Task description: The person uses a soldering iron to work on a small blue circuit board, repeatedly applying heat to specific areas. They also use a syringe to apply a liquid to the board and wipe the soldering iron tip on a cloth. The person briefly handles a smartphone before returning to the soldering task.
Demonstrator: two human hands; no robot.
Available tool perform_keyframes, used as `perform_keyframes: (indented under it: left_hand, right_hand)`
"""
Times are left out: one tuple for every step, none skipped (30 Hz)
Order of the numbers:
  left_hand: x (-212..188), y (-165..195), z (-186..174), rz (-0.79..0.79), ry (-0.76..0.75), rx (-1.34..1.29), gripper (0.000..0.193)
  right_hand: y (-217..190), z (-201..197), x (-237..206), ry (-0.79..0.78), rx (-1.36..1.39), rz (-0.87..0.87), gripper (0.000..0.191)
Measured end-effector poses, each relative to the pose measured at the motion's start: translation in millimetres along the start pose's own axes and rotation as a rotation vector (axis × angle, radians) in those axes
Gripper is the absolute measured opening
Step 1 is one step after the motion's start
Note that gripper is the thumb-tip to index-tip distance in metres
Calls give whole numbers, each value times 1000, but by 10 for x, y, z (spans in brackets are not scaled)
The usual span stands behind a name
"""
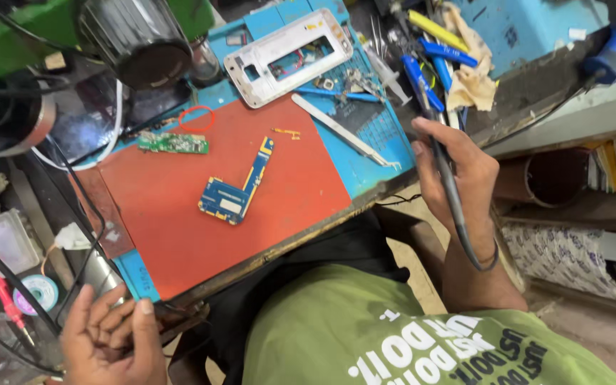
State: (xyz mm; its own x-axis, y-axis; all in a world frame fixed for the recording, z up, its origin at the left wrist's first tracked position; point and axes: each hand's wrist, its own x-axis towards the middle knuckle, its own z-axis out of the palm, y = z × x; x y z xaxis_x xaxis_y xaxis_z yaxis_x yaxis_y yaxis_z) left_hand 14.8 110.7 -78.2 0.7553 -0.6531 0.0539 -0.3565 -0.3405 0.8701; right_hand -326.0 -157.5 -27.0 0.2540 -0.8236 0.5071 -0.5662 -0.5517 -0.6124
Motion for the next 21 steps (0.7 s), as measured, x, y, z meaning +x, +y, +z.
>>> perform_keyframes:
  left_hand:
    - [-24,-25,-29,11,-21,-42,63]
    - [-31,-29,-69,22,-39,-84,61]
    - [-29,-20,-79,34,-54,-127,60]
    - [-31,3,-64,28,-34,-160,59]
    - [-44,42,-40,21,-12,-191,58]
    - [-50,82,-15,15,14,-220,57]
    - [-49,127,0,-13,24,-260,55]
    - [-50,171,8,-42,39,-295,54]
    - [-53,209,8,-73,60,-327,52]
    - [-44,237,10,-89,60,-303,51]
    - [-30,255,3,-104,66,-275,49]
    - [-28,267,-2,-128,72,-320,47]
    - [-33,272,1,-153,77,-365,45]
    - [-19,262,19,-157,87,-420,43]
    - [-5,251,30,-157,92,-479,40]
    - [-4,241,27,-143,90,-499,39]
    - [-5,227,30,-127,81,-523,38]
    - [-12,219,26,-111,66,-549,37]
    - [-25,211,17,-120,62,-562,37]
    - [-37,208,10,-128,53,-577,37]
    - [-46,206,1,-135,41,-596,36]
  right_hand:
    - [21,11,-30,-16,29,42,30]
    - [35,25,-57,-21,72,65,31]
    - [50,47,-77,-25,116,86,32]
    - [59,65,-94,-31,161,105,33]
    - [68,76,-103,-27,178,110,34]
    - [74,81,-104,-25,198,112,35]
    - [76,75,-101,-26,222,113,36]
    - [75,63,-98,-24,196,89,34]
    - [72,39,-96,-28,177,64,32]
    - [66,43,-100,-34,165,35,30]
    - [66,23,-106,-41,108,8,32]
    - [66,8,-119,-47,58,-20,34]
    - [67,34,-154,-45,109,10,33]
    - [79,37,-182,-43,154,42,33]
    - [97,71,-223,-32,252,112,32]
    - [121,118,-265,-19,343,185,32]
    - [150,153,-307,-3,427,261,31]
    - [184,175,-339,-9,445,273,28]
    - [218,192,-368,-11,458,286,26]
    - [259,199,-370,-14,454,298,24]
    - [294,205,-368,-18,450,309,23]
